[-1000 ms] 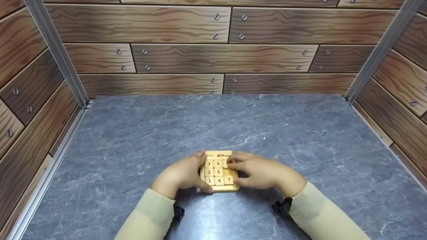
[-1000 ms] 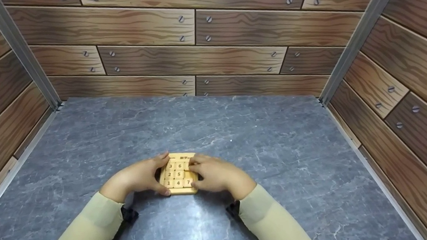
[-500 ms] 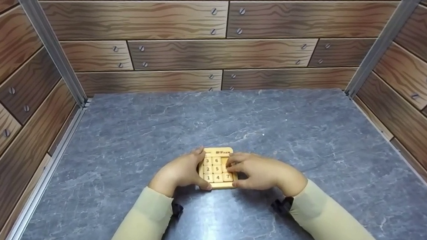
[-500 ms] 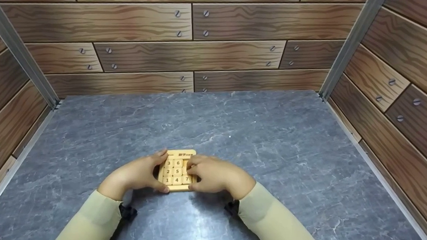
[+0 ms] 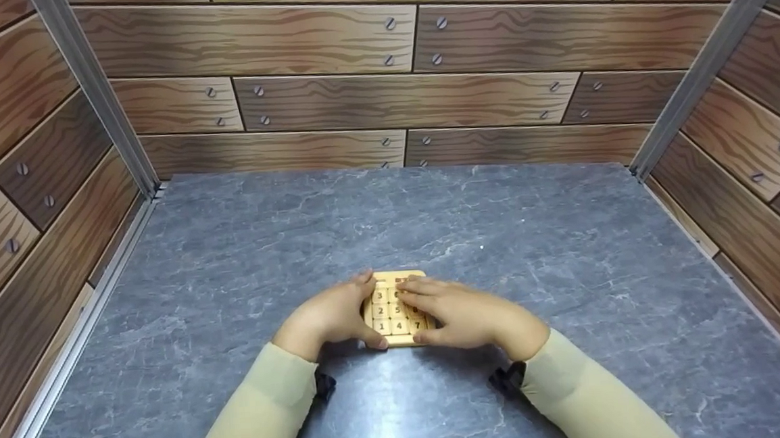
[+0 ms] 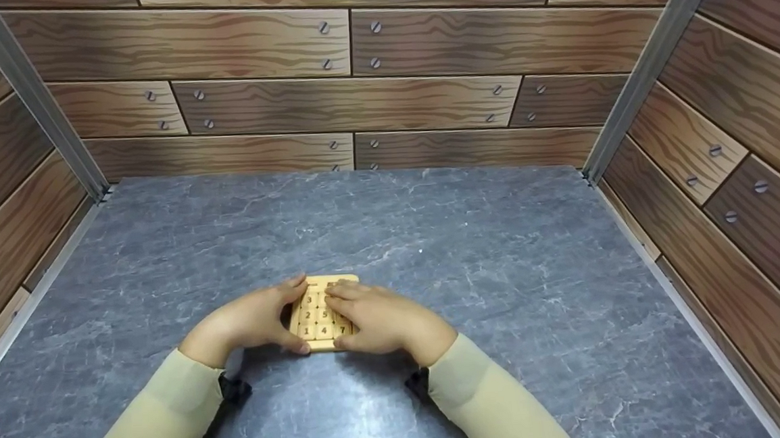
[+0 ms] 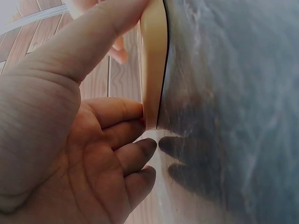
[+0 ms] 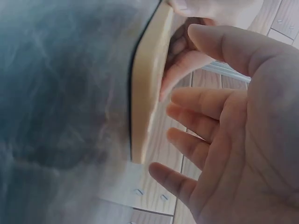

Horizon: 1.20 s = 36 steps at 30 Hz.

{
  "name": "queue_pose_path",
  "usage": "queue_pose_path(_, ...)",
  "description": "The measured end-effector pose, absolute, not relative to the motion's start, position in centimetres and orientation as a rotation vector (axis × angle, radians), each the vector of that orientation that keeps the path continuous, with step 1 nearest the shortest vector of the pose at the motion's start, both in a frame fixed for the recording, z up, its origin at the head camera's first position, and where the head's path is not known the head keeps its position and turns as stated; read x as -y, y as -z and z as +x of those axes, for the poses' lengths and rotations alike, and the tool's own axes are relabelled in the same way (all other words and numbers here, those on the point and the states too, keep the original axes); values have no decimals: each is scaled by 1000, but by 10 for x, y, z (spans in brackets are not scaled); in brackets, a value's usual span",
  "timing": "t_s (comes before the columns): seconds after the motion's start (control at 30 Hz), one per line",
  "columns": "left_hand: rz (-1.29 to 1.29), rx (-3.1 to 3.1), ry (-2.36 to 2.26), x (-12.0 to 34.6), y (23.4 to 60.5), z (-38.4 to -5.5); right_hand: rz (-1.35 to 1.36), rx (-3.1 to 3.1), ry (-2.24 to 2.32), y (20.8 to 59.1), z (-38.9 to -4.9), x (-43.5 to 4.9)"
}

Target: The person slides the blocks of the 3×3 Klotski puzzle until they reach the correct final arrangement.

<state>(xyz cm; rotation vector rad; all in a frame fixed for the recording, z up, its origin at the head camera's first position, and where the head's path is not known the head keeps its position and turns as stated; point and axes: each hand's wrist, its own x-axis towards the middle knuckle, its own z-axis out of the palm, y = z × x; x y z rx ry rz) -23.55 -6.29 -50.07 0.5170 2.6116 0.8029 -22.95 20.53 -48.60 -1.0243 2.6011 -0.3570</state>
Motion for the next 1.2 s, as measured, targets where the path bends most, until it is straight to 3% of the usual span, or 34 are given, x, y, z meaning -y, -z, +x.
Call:
queue_pose_path(0.7, 504, -2603, -790, 63, 502, -235, -919, -2602, 345, 481, -231, -213)
queue_pose_path(1.2, 556, -2605, -817, 65, 501, -235, -1057, -2585, 358, 485, -241, -171)
